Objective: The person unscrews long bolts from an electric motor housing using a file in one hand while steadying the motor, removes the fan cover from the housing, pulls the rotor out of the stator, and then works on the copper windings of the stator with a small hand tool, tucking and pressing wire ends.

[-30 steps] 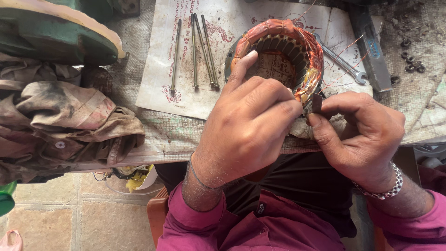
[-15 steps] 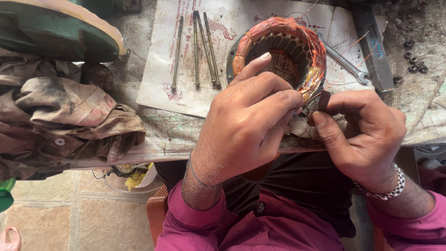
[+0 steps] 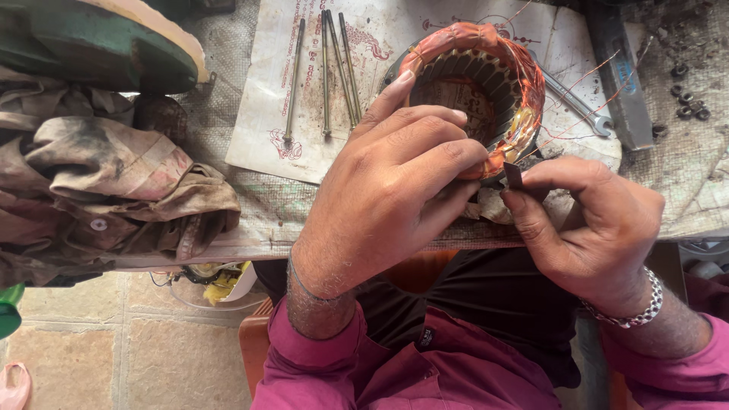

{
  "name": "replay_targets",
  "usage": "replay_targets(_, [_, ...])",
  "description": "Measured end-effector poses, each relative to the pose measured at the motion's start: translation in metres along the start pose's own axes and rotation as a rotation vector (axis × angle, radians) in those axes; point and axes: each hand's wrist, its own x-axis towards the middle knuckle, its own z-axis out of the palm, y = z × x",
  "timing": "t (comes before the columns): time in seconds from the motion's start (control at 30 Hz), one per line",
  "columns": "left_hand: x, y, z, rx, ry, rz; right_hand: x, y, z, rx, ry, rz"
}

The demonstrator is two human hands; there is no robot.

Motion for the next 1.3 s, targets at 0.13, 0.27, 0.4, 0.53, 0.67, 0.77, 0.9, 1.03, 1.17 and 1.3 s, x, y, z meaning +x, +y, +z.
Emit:
replay_targets(0.13, [-0.003, -0.001, 0.0, -0.016, -0.004, 0.0, -0.001, 0.001, -0.001, -0.027, 0.01, -0.011])
replay_targets(0.27, [-0.001, 0.0, -0.002, -0.015, -0.007, 0.0, -0.001, 0.0, -0.002, -0.039, 0.009, -0.019])
replay_targets(0.4, [0.002, -0.001, -0.001, 0.0, 0.006, 0.007, 0.002, -0.002, -0.002, -0.043, -0.004, -0.027])
replay_targets(0.53, [0.004, 0.001, 0.0, 0.01, 0.001, -0.013, 0.002, -0.003, -0.003, -0.094, -0.023, -0.025])
replay_targets(0.67, [0.005, 0.002, -0.001, 0.012, 0.008, -0.011, -0.001, -0.002, -0.004, -0.094, -0.008, 0.055])
replay_targets(0.77, [0.005, 0.004, -0.002, 0.008, 0.024, 0.003, -0.004, -0.001, -0.005, 0.011, 0.043, 0.098])
replay_targets(0.9, [0.008, 0.007, 0.003, 0.067, 0.049, 0.001, -0.005, -0.001, -0.007, 0.04, 0.037, 0.116])
replay_targets(1.03, [0.008, 0.014, 0.015, 0.21, 0.094, 0.0, -0.004, -0.001, -0.008, 0.169, 0.047, 0.064])
replay_targets(1.17, [0.006, 0.013, 0.019, 0.253, 0.127, 0.049, -0.005, -0.001, -0.007, 0.222, 0.058, 0.065])
replay_targets(1.3, [0.005, 0.012, 0.019, 0.251, 0.157, 0.084, -0.006, 0.001, -0.007, 0.235, 0.059, 0.059])
